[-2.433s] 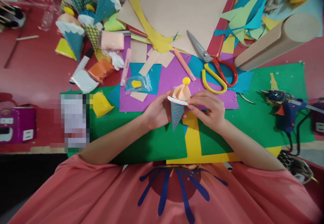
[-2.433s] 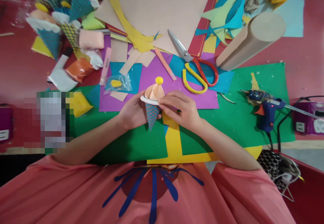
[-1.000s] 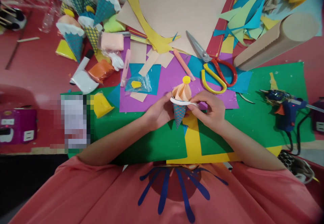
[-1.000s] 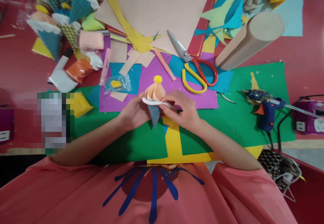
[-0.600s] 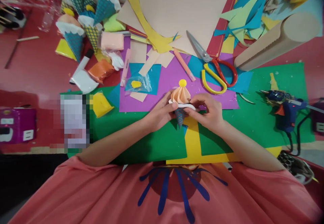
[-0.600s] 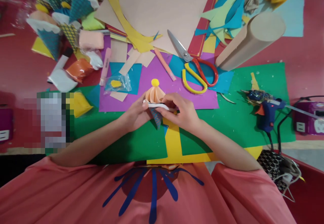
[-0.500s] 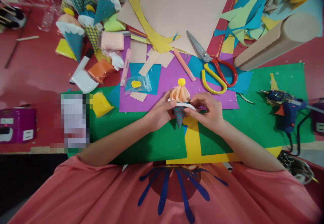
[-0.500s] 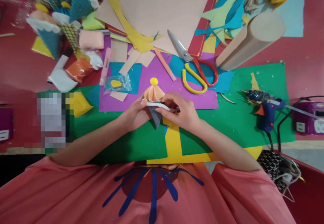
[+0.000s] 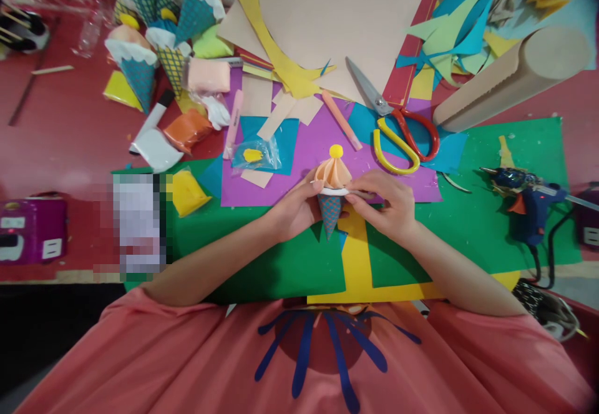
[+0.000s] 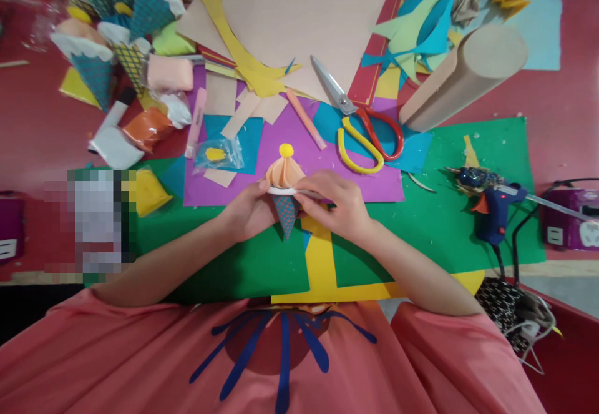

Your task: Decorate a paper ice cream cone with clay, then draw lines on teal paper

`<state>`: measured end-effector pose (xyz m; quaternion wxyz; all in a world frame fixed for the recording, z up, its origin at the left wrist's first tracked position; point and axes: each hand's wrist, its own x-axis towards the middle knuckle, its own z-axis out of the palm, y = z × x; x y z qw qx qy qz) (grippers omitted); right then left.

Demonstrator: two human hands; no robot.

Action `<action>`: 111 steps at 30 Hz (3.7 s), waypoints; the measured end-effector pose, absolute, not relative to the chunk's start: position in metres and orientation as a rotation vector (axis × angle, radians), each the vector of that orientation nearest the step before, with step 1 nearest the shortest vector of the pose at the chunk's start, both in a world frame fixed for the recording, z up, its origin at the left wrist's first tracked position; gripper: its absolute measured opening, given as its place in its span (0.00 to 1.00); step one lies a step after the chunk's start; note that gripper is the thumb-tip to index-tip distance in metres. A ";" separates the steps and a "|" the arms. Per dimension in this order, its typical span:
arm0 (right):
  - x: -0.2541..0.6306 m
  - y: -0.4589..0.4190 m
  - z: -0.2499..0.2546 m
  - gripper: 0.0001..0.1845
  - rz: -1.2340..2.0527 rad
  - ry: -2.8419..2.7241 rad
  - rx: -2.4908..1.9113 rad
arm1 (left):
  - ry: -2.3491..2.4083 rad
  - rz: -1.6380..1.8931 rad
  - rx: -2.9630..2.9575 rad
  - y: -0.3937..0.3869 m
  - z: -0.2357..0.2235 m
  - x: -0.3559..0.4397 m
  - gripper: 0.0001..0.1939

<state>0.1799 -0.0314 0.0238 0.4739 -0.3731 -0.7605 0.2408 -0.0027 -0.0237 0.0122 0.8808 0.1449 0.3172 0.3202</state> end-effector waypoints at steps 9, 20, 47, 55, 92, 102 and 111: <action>0.181 -0.033 0.020 0.05 0.435 -1.963 -0.854 | 0.613 0.629 0.404 -0.026 0.011 -0.003 0.37; 0.175 -0.037 0.017 0.04 0.364 -1.939 -0.885 | 0.714 0.694 0.374 -0.029 0.013 0.001 0.31; 0.178 -0.035 0.019 0.03 0.448 -1.915 -0.948 | 0.696 0.686 0.314 -0.027 0.011 -0.001 0.25; 0.176 -0.035 0.019 0.03 0.516 -1.886 -0.939 | 0.693 0.648 0.335 -0.027 0.010 -0.003 0.24; 0.181 -0.033 0.023 0.06 0.572 -1.859 -0.930 | 0.700 0.757 0.359 -0.024 0.018 0.000 0.30; 0.179 -0.033 0.024 0.03 0.598 -1.859 -0.944 | 0.696 0.750 0.369 -0.024 0.018 0.000 0.28; 0.178 -0.035 0.023 0.06 0.708 -1.777 -1.050 | 0.718 0.781 0.425 -0.022 0.023 0.004 0.31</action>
